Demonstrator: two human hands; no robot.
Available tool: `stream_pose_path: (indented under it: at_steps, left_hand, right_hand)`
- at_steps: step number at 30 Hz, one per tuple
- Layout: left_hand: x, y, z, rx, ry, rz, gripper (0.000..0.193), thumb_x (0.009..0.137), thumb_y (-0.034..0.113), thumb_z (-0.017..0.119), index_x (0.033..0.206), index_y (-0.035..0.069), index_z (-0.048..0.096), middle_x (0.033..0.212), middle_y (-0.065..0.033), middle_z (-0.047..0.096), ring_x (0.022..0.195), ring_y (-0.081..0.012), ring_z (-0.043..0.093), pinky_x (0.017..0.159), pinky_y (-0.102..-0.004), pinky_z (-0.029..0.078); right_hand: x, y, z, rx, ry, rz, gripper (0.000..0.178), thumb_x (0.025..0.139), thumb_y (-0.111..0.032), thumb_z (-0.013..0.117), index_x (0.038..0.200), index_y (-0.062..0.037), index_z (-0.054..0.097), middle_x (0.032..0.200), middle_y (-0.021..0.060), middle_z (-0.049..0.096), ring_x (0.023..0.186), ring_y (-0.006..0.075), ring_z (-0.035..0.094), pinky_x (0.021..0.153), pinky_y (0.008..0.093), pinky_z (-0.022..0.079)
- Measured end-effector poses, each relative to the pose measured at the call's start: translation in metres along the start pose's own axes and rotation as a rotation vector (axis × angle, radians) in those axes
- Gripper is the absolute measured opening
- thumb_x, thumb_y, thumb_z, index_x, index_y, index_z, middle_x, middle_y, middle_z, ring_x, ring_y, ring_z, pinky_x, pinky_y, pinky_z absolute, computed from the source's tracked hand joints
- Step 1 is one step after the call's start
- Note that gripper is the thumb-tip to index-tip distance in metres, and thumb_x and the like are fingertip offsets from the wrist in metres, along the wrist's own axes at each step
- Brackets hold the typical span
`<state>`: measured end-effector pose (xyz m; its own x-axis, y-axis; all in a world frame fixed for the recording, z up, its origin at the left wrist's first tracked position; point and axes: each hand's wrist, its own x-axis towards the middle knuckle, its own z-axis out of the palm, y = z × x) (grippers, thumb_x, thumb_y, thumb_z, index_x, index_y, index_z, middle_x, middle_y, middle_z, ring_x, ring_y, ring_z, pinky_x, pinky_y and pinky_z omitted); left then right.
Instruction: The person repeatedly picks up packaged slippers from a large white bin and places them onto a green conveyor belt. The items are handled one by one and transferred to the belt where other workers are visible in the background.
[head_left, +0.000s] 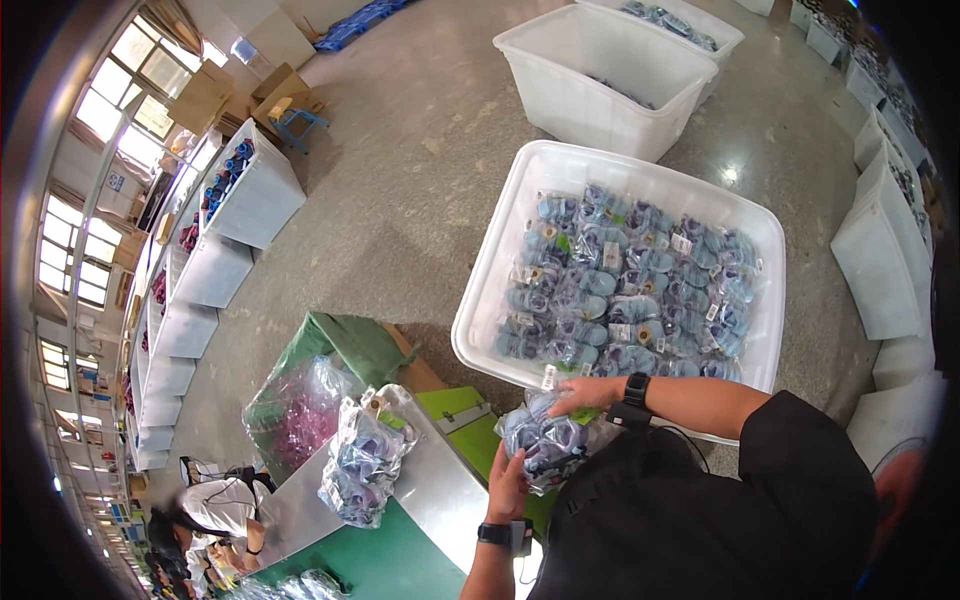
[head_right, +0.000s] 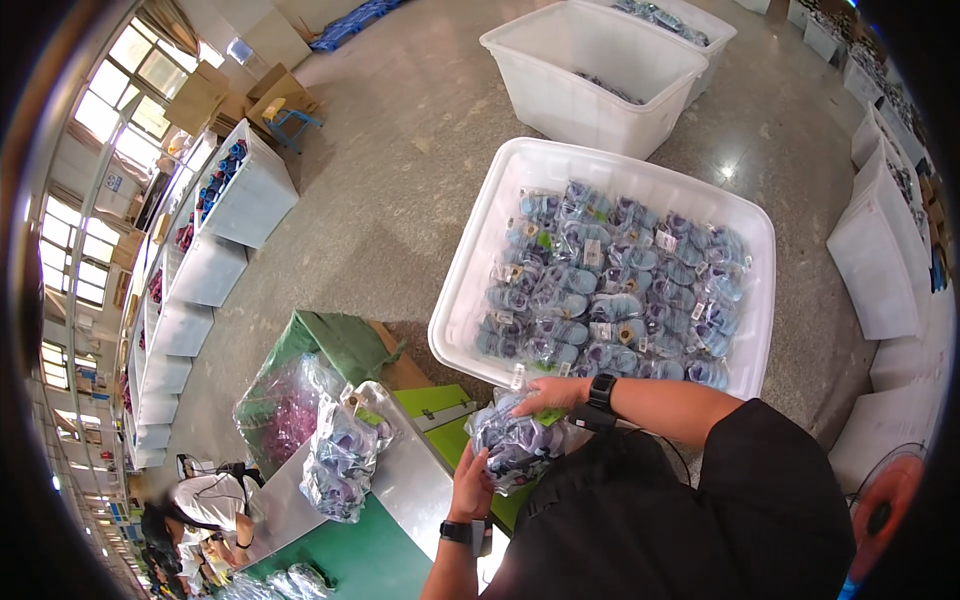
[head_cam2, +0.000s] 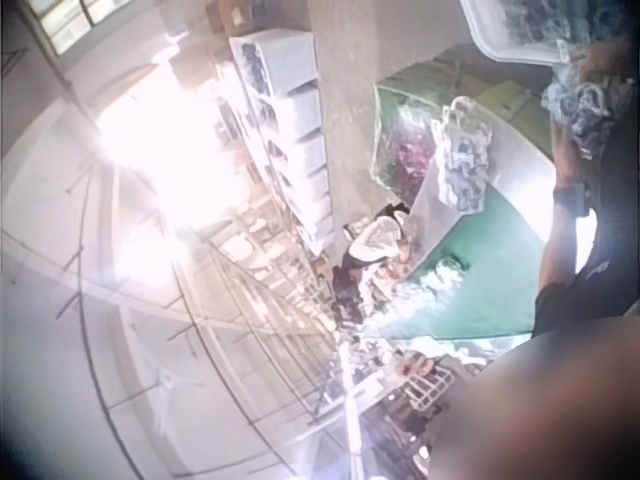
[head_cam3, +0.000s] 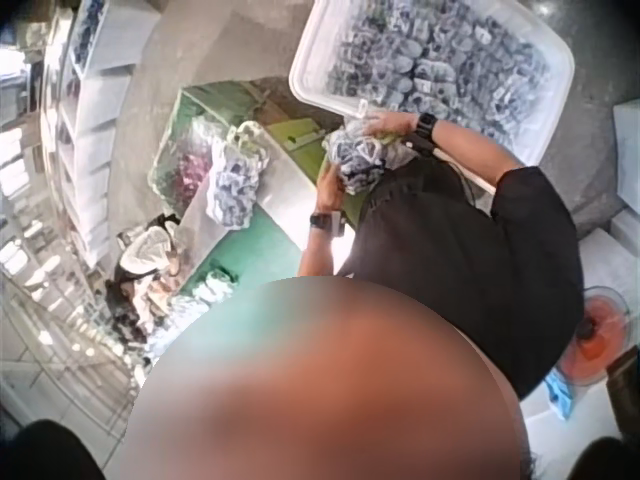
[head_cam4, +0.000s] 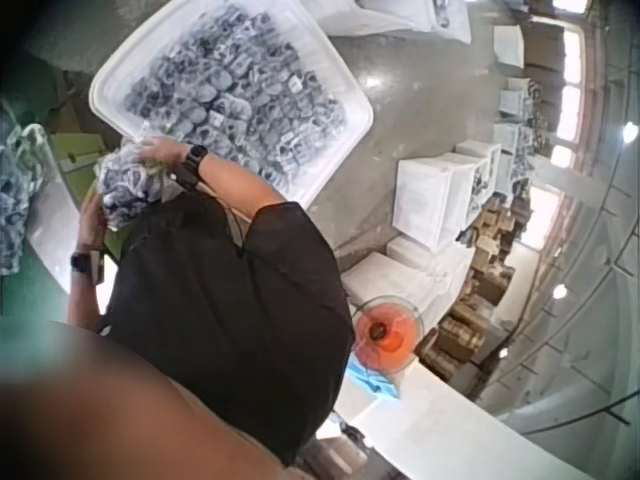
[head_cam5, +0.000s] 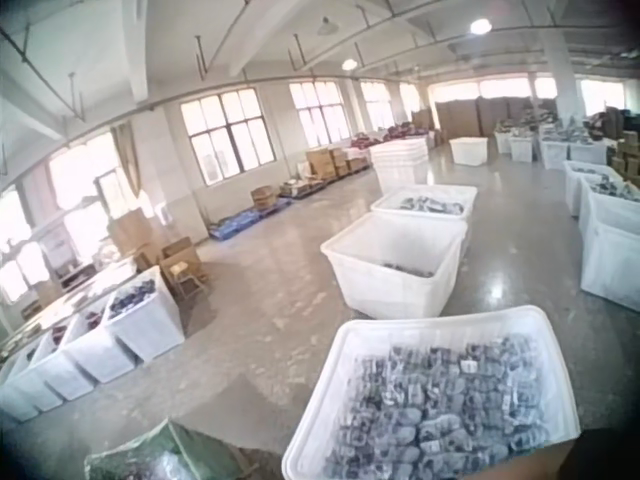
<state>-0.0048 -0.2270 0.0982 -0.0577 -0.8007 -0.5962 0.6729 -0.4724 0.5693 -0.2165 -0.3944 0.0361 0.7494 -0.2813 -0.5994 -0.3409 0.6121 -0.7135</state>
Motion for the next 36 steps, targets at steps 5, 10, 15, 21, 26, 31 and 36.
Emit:
stream_pose_path:
  at_steps: [5, 10, 15, 21, 26, 31, 36]
  left_hand:
    - [0.032, -0.005, 0.018, -0.023, 0.185, 0.063, 0.052, 0.098, 0.013, 0.055, 0.144, 0.001, 0.035, 0.123, -0.0099, 0.059, 0.101, -0.0168, 0.062, 0.084, -0.0305, 0.052]
    - [0.042, -0.006, 0.012, -0.058, 0.264, -0.003, 0.048, 0.098, 0.014, 0.056, 0.14, 0.0, 0.04, 0.115, -0.0094, 0.062, 0.093, -0.0151, 0.063, 0.077, -0.0287, 0.052]
    - [0.03, -0.016, -0.024, 0.247, 0.389, -0.025, 0.041, 0.099, 0.018, 0.055, 0.136, 0.003, 0.045, 0.109, -0.0112, 0.064, 0.088, -0.0183, 0.063, 0.073, -0.0299, 0.052]
    - [-0.001, -0.034, -0.057, 0.168, 0.555, -0.038, 0.039, 0.097, 0.018, 0.058, 0.13, -0.001, 0.048, 0.105, -0.0115, 0.065, 0.084, -0.0159, 0.064, 0.07, -0.0264, 0.054]
    - [-0.02, -0.045, -0.066, 0.147, 0.613, -0.051, 0.033, 0.097, 0.017, 0.058, 0.125, 0.001, 0.051, 0.102, -0.0105, 0.066, 0.082, -0.0159, 0.065, 0.068, -0.0265, 0.055]
    - [-0.039, -0.049, -0.079, 0.178, 0.632, -0.003, 0.035, 0.096, 0.015, 0.059, 0.126, 0.0, 0.05, 0.099, -0.0107, 0.066, 0.08, -0.0162, 0.065, 0.067, -0.0269, 0.055]
    - [-0.063, -0.062, -0.102, 0.161, 0.679, 0.016, 0.039, 0.095, 0.015, 0.06, 0.128, -0.002, 0.049, 0.099, -0.0115, 0.066, 0.079, -0.0165, 0.065, 0.066, -0.0279, 0.055]
  right_hand:
    - [-0.011, -0.011, -0.001, -0.149, 0.186, -0.139, 0.1, 0.068, -0.043, 0.087, 0.136, 0.0102, 0.037, 0.131, 0.0182, 0.052, 0.121, 0.0225, 0.05, 0.1, 0.0334, 0.044]
    - [0.008, -0.007, -0.023, 0.206, 0.154, 0.061, 0.061, 0.077, -0.03, 0.08, 0.121, 0.0028, 0.055, 0.11, 0.0125, 0.064, 0.093, 0.0188, 0.066, 0.076, 0.0333, 0.057]
    - [0.023, -0.013, -0.081, 0.622, 0.355, 0.073, 0.031, 0.083, -0.027, 0.073, 0.101, -0.003, 0.067, 0.101, 0.0071, 0.067, 0.081, 0.0166, 0.068, 0.071, 0.036, 0.059]
    - [0.022, -0.098, -0.186, 0.992, 0.495, -0.343, 0.034, 0.088, -0.033, 0.068, 0.114, -0.0112, 0.063, 0.101, 0.0048, 0.069, 0.094, 0.0193, 0.068, 0.081, 0.0404, 0.059]
    - [0.052, -0.137, -0.235, 0.932, 0.826, -0.341, 0.085, 0.085, -0.039, 0.073, 0.144, -0.0046, 0.024, 0.128, 0.0261, 0.039, 0.1, 0.0394, 0.063, 0.087, 0.0508, 0.056]
    - [0.08, -0.076, -0.212, 0.743, 0.783, -0.221, 0.064, 0.085, -0.029, 0.071, 0.121, 0.0115, 0.038, 0.105, 0.0228, 0.053, 0.086, 0.0353, 0.068, 0.069, 0.0479, 0.061]
    - [0.068, 0.009, -0.177, 0.704, 0.673, -0.004, 0.048, 0.086, -0.029, 0.07, 0.107, 0.009, 0.049, 0.092, 0.0192, 0.062, 0.077, 0.032, 0.069, 0.065, 0.0439, 0.061]
